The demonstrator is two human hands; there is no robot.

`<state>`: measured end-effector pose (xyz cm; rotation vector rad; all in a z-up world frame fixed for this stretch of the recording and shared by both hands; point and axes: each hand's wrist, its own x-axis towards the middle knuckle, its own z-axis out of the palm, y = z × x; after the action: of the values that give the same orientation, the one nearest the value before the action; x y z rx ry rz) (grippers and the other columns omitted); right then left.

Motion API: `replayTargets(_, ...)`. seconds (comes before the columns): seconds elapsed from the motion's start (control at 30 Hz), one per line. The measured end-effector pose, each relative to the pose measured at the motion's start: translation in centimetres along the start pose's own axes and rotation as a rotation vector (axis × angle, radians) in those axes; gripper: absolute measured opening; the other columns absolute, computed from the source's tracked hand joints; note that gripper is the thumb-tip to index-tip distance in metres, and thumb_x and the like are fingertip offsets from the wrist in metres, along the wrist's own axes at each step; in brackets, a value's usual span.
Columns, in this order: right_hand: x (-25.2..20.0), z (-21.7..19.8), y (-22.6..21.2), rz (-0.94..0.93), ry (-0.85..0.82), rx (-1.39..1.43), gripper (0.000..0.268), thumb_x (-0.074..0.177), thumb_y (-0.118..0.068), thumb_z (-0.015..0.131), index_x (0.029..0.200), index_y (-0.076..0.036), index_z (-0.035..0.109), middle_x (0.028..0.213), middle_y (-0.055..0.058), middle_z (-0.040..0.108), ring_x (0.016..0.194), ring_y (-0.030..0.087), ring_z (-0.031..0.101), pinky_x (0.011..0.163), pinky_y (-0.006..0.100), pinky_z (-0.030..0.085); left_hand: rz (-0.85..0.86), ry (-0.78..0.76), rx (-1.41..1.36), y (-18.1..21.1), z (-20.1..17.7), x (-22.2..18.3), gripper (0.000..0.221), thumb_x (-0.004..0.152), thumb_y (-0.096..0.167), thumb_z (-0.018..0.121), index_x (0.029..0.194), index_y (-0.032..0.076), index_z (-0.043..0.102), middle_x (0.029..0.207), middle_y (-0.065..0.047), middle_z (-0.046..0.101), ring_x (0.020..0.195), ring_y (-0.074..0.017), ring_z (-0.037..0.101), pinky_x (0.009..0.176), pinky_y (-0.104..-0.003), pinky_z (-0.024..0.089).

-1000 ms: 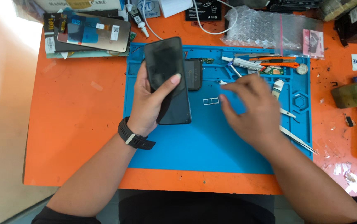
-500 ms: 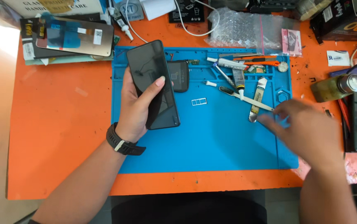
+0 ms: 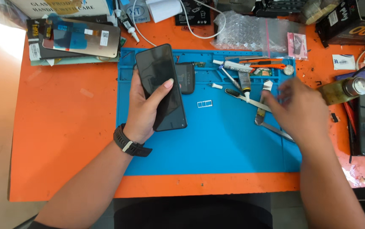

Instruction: The person inserts a SIM card into a smartphone and then uses a screwdriver to remove screws from the phone's internal chassis. The person works on a blue mat with various tools and phone parts visible.

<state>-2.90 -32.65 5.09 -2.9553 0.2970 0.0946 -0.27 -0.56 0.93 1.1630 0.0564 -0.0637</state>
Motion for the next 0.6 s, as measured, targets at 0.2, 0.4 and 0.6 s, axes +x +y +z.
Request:
replayTargets(0.2, 1.4, 0.8, -0.9, 0.106, -0.084, 0.401, 0.056, 0.09, -0.019, 0.087, 0.13, -0.005, 0.051, 0.096, 0.012, 0.071, 0.085, 0.023, 0.07, 0.071, 0.038, 0.058, 0.017, 0.012, 0.028, 0.3, 0.3, -0.3, 0.064, 0.089, 0.02, 0.073, 0.145, 0.014, 0.044, 0.135, -0.011, 0.063, 0.116, -0.0261, 0.069, 0.091, -0.04, 0.067)
replayTargets(0.4, 1.8, 3.6, 3.1, -0.113, 0.064, 0.578, 0.012, 0.1, -0.008, 0.081, 0.109, -0.005, 0.074, 0.096, 0.008, 0.072, 0.088, 0.015, 0.068, 0.077, 0.029, 0.057, 0.114, -0.023, 0.126, -0.6, -0.2, 0.1, 0.061, 0.092, 0.025, 0.073, 0.145, 0.012, 0.045, 0.141, -0.01, 0.061, 0.129, -0.0247, 0.063, 0.111, -0.039, 0.057)
replayTargets(0.6, 1.8, 4.9, 3.2, -0.356, 0.238, 0.938, 0.022, 0.115, 0.015, 0.049, 0.122, -0.003, 0.039, 0.12, 0.021, 0.054, 0.101, 0.027, 0.064, 0.084, 0.035, 0.06, 0.127, -0.036, 0.048, -0.7, -0.6, 0.2, 0.061, 0.092, 0.023, 0.075, 0.144, 0.013, 0.047, 0.14, -0.009, 0.062, 0.127, -0.0246, 0.064, 0.108, -0.038, 0.058)
